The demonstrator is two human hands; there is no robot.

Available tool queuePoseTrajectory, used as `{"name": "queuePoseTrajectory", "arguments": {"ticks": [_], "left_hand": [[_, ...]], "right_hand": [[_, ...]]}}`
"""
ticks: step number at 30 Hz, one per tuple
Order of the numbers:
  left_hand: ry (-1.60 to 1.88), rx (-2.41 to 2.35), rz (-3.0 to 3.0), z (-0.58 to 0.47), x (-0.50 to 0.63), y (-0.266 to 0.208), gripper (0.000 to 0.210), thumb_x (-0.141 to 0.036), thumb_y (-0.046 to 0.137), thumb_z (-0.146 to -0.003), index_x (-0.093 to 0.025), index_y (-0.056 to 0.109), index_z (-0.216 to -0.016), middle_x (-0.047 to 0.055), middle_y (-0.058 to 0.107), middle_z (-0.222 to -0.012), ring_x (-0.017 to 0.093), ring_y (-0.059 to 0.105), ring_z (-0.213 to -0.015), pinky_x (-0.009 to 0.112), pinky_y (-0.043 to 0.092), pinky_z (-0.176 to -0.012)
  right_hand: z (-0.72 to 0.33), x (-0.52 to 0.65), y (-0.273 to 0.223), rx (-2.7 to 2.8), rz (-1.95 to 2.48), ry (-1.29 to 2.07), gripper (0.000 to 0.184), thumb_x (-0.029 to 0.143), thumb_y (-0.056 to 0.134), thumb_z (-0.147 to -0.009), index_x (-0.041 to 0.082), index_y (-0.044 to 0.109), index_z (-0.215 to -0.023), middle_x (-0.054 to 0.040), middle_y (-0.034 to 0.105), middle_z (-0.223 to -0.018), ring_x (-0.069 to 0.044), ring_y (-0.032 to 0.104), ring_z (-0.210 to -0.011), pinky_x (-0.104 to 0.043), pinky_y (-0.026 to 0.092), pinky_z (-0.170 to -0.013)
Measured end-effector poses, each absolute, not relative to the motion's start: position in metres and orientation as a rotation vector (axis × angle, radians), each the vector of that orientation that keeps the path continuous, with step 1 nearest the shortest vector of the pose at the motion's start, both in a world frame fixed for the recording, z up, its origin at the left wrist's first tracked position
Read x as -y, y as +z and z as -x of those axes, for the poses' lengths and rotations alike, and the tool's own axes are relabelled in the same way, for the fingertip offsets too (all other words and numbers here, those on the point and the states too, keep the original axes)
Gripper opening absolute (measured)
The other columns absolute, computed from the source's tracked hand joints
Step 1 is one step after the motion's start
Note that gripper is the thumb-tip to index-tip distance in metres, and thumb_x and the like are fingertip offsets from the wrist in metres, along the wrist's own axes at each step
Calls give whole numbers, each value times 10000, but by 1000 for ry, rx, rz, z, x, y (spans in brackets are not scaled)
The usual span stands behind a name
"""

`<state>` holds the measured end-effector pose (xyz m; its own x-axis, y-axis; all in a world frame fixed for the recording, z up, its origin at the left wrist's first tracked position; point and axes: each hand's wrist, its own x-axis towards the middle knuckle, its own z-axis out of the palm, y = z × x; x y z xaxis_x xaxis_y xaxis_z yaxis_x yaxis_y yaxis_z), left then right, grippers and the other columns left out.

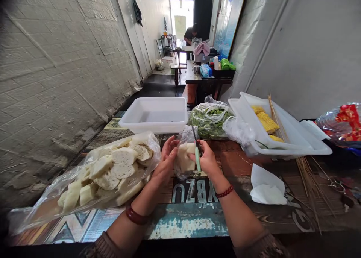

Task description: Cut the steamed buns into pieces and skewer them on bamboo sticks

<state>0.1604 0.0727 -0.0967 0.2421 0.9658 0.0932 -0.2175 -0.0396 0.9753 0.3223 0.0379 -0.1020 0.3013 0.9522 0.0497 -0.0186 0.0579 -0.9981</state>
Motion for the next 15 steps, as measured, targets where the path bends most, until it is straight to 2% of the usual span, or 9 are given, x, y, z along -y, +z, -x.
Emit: {"name": "queuePoseTrajectory", "arguments": {"ticks": [4, 6, 8, 12, 15], "left_hand": [[1129, -1073, -1309, -160, -82, -107, 649, -405, 640, -835, -197, 419, -1409, 149, 502, -1408, 280, 495, -1292, 425, 400, -1079], [1070, -1073, -1235, -161, -81, -107, 715, -406, 691, -796, -193, 409, -1418, 161, 529, -1386, 297, 524, -1251, 439, 434, -1027], [999, -972, -1092, -162, -77, -104, 735, -449, 715, -780, -198, 424, -1405, 143, 619, -1259, 283, 601, -1121, 401, 493, -912], [950, -778, -969, -163, -71, -99, 605, -459, 809, -675, -159, 600, -1156, 69, 687, -961, 180, 632, -795, 271, 483, -712], [976, -835, -1091, -162, -73, -102, 412, -448, 775, -674, -168, 610, -928, 1, 634, -793, 120, 555, -623, 233, 435, -602]], "right_hand": [[-333, -36, -95, 874, 1222, 962, 614, 377, 872, -578, 250, 549, -1084, -19, 690, -955, -206, 667, -806, -322, 576, -703], [-335, -33, -89, 839, 1178, 972, 616, 402, 862, -596, 258, 537, -1099, -15, 677, -974, -203, 665, -820, -314, 580, -698], [-335, -29, -85, 822, 1137, 984, 604, 413, 855, -613, 264, 543, -1108, -6, 666, -991, -197, 660, -844, -309, 580, -724], [-332, -28, -82, 797, 1109, 1002, 610, 396, 874, -591, 276, 561, -1101, 18, 659, -975, -185, 652, -833, -303, 578, -727], [-333, -31, -85, 777, 1140, 988, 645, 353, 901, -547, 271, 568, -1093, 25, 661, -929, -178, 647, -795, -299, 575, -700]]}}
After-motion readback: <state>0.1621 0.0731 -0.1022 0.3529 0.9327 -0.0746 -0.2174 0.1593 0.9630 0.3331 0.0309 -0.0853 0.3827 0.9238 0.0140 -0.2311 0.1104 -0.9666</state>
